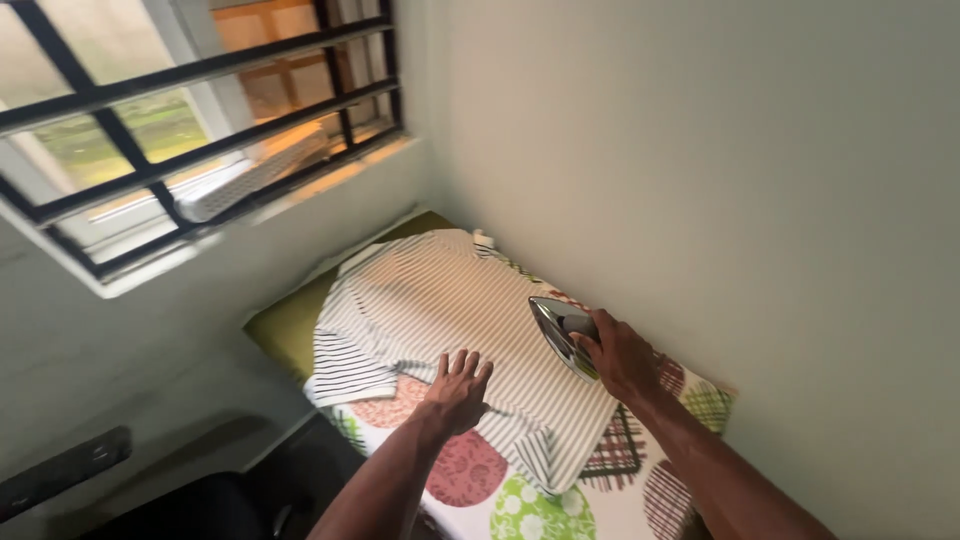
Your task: Ironing a striped shirt on an ironing board.
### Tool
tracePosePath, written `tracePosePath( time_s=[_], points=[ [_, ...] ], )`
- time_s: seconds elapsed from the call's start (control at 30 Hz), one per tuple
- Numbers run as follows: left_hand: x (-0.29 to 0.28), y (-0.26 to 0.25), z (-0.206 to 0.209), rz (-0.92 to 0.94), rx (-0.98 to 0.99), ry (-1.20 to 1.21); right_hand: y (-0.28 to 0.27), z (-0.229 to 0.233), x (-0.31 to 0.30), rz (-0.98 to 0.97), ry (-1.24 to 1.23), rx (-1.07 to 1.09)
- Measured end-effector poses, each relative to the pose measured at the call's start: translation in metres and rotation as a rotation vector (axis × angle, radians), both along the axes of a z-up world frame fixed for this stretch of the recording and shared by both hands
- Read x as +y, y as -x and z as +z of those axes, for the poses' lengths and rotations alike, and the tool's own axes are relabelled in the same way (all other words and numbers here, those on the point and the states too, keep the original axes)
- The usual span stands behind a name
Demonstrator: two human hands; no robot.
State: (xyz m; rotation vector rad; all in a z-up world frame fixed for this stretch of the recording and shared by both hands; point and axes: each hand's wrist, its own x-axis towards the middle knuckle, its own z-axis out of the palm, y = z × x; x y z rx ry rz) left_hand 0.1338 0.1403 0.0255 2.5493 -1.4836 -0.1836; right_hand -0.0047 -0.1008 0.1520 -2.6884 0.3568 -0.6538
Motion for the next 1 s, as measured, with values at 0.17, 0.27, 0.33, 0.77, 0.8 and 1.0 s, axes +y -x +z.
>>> tracePosePath(
  time_s=[0.17,0.27,0.33,0.77,0.8,1.0],
  points=[
    [0.049,-0.02,0.013,0.103,0.006,-0.01,-0.054,-0.004,0.032,0.156,0.04,0.104],
    [0.08,-0.03,0.018,0.163,0.028,-0.035,-0.082,0.009,0.067,0.151,-0.07,0.334],
    [0.096,-0.038,0.015,0.187,0.031,-0.066,-0.096,0.012,0.086,0.183,-0.126,0.368],
    [0.187,-0.091,-0.021,0.367,0.178,-0.148,-0.163,-0.024,0.171,0.325,-0.188,0.711],
    [0.191,-0.095,-0.023,0.384,0.191,-0.139,-0.167,-0.03,0.175,0.319,-0.231,0.705],
    [0.222,-0.107,-0.046,0.451,0.236,-0.11,-0.18,-0.034,0.213,0.309,-0.211,0.721]
  ],
)
